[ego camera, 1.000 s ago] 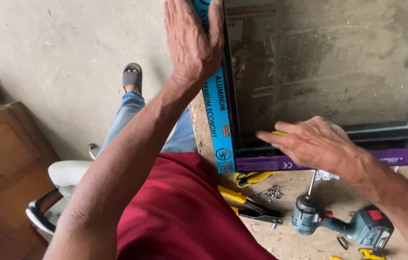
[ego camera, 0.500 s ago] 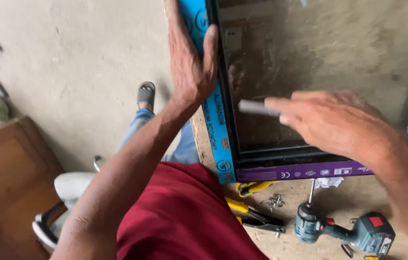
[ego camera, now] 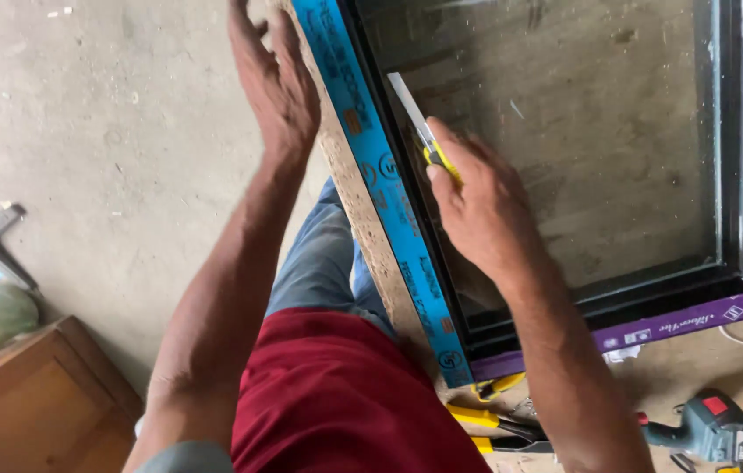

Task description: The person uses a utility knife to cut along the edges of a window frame resting on a cardboard box. They systematically slice through the material around the perimeter of the frame.

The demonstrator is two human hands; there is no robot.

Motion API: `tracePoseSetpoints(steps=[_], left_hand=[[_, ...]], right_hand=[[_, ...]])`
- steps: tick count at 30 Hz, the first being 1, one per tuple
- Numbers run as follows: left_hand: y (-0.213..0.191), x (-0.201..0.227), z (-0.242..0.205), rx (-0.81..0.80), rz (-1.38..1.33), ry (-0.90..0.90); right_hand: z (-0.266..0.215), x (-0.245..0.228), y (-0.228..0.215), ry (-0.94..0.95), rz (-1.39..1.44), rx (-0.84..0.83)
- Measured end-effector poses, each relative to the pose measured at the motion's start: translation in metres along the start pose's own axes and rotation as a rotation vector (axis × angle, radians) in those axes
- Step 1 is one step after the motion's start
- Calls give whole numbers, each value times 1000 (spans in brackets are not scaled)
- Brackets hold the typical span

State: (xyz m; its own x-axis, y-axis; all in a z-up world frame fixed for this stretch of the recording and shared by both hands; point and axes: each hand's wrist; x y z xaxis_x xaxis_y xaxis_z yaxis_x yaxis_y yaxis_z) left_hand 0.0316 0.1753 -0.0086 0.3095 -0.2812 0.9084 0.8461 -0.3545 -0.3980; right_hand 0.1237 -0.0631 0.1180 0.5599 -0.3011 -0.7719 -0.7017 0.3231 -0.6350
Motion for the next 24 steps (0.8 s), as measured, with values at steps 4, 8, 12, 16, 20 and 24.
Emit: tracePoseSetpoints(steps=[4, 8, 12, 16, 20, 24], left_hand=[[12, -3, 65, -94, -116, 126], [19, 19, 87, -162, 12, 74], [20, 44, 91, -159, -65, -21], [19, 52, 93, -167, -72, -78], [20, 54, 92, -162, -45, -82], [18, 52, 89, -159, -30, -89]], right_hand=[[40, -9, 18, 81, -66, 67], [80, -13, 19, 98, -44, 56], [104, 14, 16, 162, 45, -39], [114, 26, 16, 112, 145, -54], [111, 24, 29, 306, 274, 9], [112, 26, 37, 316, 314, 21]])
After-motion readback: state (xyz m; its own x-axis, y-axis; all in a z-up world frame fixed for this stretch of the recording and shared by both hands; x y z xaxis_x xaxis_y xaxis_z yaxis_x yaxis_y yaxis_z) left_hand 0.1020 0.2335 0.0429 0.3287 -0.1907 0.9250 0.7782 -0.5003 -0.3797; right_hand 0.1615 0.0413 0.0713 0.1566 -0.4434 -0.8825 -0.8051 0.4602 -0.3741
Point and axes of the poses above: each hand's wrist, its own z-axis towards the middle knuckle, its own y-axis out of the palm, x = y × z, and after that the axes turned 7 degrees about -y, right-handed
